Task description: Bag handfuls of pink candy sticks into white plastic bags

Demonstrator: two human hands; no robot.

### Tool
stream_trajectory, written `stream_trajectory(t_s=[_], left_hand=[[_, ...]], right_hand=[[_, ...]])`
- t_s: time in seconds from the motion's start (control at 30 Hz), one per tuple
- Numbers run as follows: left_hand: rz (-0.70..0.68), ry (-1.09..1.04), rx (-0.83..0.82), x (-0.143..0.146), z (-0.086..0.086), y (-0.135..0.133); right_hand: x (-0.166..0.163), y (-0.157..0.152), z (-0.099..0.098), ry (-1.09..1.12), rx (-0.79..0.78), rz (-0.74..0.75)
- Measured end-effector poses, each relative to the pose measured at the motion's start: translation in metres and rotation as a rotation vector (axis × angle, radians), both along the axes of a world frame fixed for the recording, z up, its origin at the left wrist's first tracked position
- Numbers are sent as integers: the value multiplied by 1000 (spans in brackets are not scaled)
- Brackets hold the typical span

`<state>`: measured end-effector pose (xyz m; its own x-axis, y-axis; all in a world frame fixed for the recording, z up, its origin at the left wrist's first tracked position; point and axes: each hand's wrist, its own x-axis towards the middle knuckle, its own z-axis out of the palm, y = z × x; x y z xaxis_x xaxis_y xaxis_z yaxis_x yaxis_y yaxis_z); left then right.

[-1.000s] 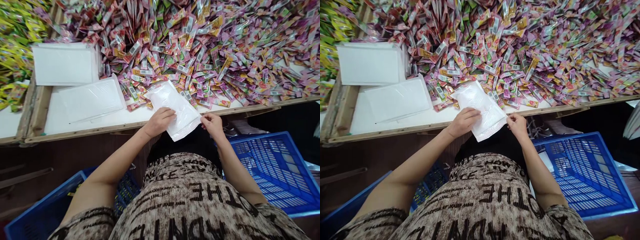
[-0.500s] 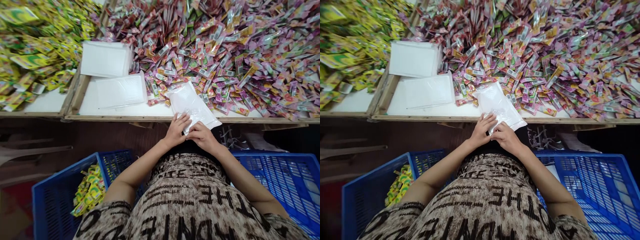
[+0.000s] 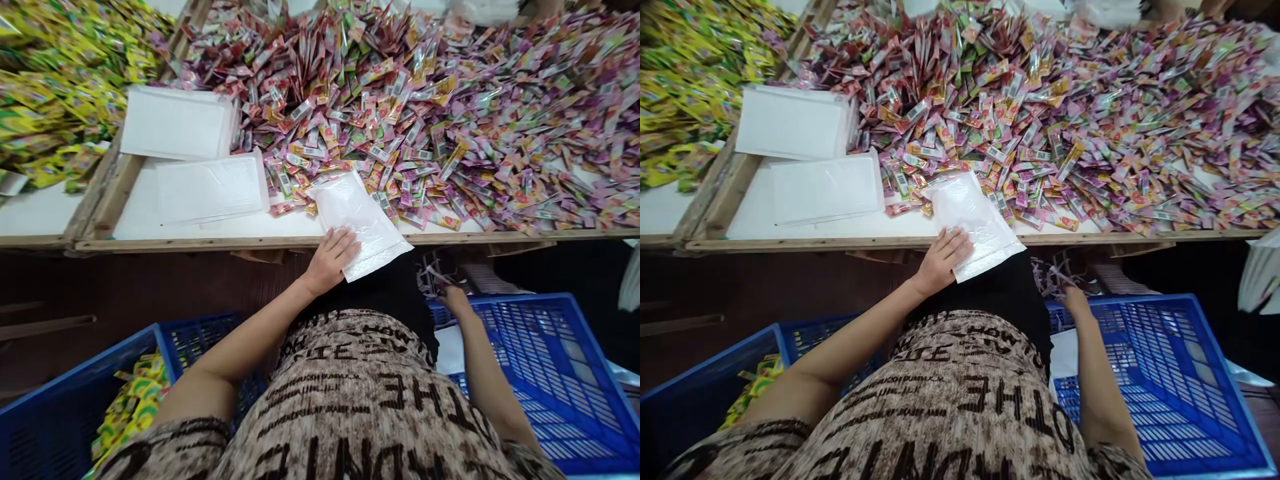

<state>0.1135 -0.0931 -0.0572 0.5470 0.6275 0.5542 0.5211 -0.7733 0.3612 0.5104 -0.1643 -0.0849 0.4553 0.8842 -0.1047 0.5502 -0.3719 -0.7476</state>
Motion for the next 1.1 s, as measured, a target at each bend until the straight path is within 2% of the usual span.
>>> stream_trajectory(t_s=[0.07,0.13,0.17,0.2,0.23,0.3,0.33,0.4,0.5,0.53,0.6,0.7,0.8,0.97,1.1], left_hand=[[-31,4,-9,1,1,1],[-70,-5,-50,1,2,1],[-87,-16,-77,1,2,1],[-99,-29,-102,0,4,1],[-100,-46,-124,-2,5,1],[-75,-86,-170,-6,10,-1],[-47,-123,-196,-9,12,-2],[32,-239,-277,-15,17,-6],[181,-439,-469,-19,21,-11],[243,-491,-532,-19,21,-12],[377,-583,-611,-16,22,-13],[559,-717,-619,-7,23,-12],[684,-775,-595,1,26,-10],[824,-559,-468,-2,24,-8],[865,-292,-394,-12,22,-1]], right_hand=[[-14,14,4,-36,21,29],[-41,38,27,-9,153,82],[-57,53,42,64,249,144],[-74,70,57,204,256,296],[-90,88,72,382,217,464],[-115,118,92,664,-15,818],[-123,130,98,761,-130,936],[-128,142,101,854,-266,1081],[-122,139,93,751,-214,1166],[-122,134,90,675,-166,1139],[-128,125,82,555,-51,963],[-151,119,74,491,101,641],[-171,122,70,460,135,505],[-180,125,68,262,126,431],[-183,124,67,131,93,368]])
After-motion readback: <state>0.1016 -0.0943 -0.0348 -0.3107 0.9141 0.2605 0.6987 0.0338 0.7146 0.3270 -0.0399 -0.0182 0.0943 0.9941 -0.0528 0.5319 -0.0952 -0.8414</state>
